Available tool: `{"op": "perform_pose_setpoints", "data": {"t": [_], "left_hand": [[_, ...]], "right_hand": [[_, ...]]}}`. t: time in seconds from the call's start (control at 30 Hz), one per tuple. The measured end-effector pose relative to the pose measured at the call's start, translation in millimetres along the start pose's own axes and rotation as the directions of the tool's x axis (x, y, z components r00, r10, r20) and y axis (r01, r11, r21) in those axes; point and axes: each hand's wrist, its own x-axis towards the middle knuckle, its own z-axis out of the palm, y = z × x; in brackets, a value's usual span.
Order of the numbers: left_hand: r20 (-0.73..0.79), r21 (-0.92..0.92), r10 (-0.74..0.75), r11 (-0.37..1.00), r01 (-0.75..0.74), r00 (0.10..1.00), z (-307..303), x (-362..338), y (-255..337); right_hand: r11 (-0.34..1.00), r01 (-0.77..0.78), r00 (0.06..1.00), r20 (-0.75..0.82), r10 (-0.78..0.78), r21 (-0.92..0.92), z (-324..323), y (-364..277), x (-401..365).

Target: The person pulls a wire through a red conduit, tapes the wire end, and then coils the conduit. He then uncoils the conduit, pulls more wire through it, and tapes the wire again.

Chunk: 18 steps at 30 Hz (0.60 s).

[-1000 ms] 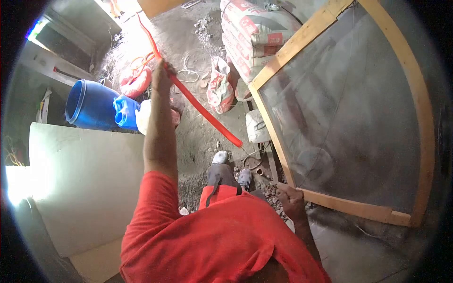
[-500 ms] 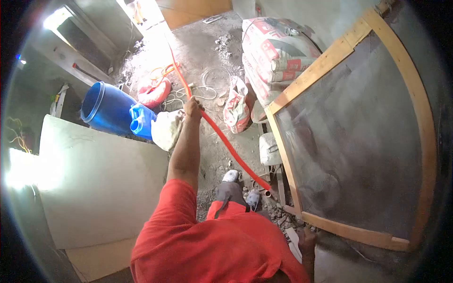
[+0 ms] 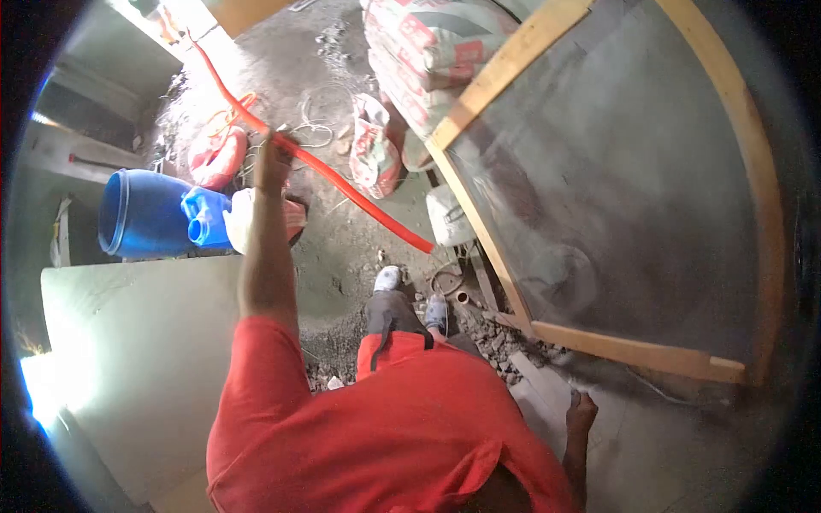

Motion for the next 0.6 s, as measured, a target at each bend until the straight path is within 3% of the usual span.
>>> {"op": "perform_pose_setpoints", "data": {"t": [0.03, 0.07, 0.1, 0.13, 0.17, 0.2, 0.27, 0.3, 0.33, 0.37, 0.4, 0.47, 0.5, 0.53, 0.6], "left_hand": [[0.026, 0.090, -0.029, 0.996, 0.027, 0.999, 7, -13, -56], [0.233, -0.015, -0.120, 0.992, 0.126, 0.965, 56, -57, -81], [0.090, -0.128, -0.331, 0.932, 0.340, 0.939, 94, -92, -114], [0.076, -0.170, -0.434, 0.881, 0.441, 0.898, 155, -139, -118], [0.089, -0.317, -0.515, 0.797, 0.514, 0.853, 192, -172, -117], [-0.007, -0.411, -0.571, 0.750, 0.518, 0.821, 206, -185, -131], [-0.044, -0.496, -0.567, 0.727, 0.475, 0.823, 181, -179, -164], [-0.047, -0.496, -0.557, 0.733, 0.465, 0.829, 182, -177, -162], [-0.131, -0.378, -0.554, 0.795, 0.475, 0.822, 184, -177, -161], [-0.215, -0.252, -0.540, 0.836, 0.488, 0.814, 187, -177, -160], [-0.219, -0.247, -0.535, 0.840, 0.484, 0.816, 191, -180, -158], [-0.195, -0.126, -0.502, 0.865, 0.487, 0.842, 198, -193, -154], [-0.183, -0.106, -0.535, 0.845, 0.525, 0.824, 196, -198, -157], [-0.162, -0.154, -0.558, 0.829, 0.538, 0.814, 199, -206, -157], [-0.167, -0.198, -0.562, 0.824, 0.531, 0.810, 194, -207, -158]], "right_hand": [[1.000, -0.016, 1.000, -0.003, 0.016, -0.009, -1, -4, 2], [1.000, 0.001, 1.000, 0.004, -0.001, 0.022, 0, -7, 7], [0.998, 0.018, 1.000, 0.014, -0.018, 0.055, 1, -13, 12], [0.999, 0.009, 1.000, 0.013, -0.010, 0.049, 2, -21, 16], [0.995, 0.021, 1.000, 0.015, -0.022, 0.094, 0, -29, 19], [0.990, 0.037, 0.999, 0.017, -0.040, 0.139, -2, -36, 21], [0.996, 0.005, 0.995, 0.099, -0.013, 0.086, 7, -35, 25], [0.974, 0.145, 0.960, 0.216, -0.181, 0.173, 17, -38, 34], [0.923, 0.268, 0.883, 0.314, -0.349, 0.276, 25, -41, 40], [0.930, 0.214, 0.873, 0.368, -0.320, 0.300, 36, -45, 44], [0.935, 0.157, 0.859, 0.423, -0.289, 0.319, 30, -85, 64], [0.845, 0.231, 0.848, 0.325, -0.418, 0.482, 23, -173, 126], [0.893, 0.222, 0.825, 0.414, -0.385, 0.391, 17, -216, 150], [0.788, 0.285, 0.822, 0.283, -0.494, 0.546, 17, -262, 176], [0.671, 0.035, 0.881, 0.294, -0.370, 0.741, 25, -337, 203]]}}
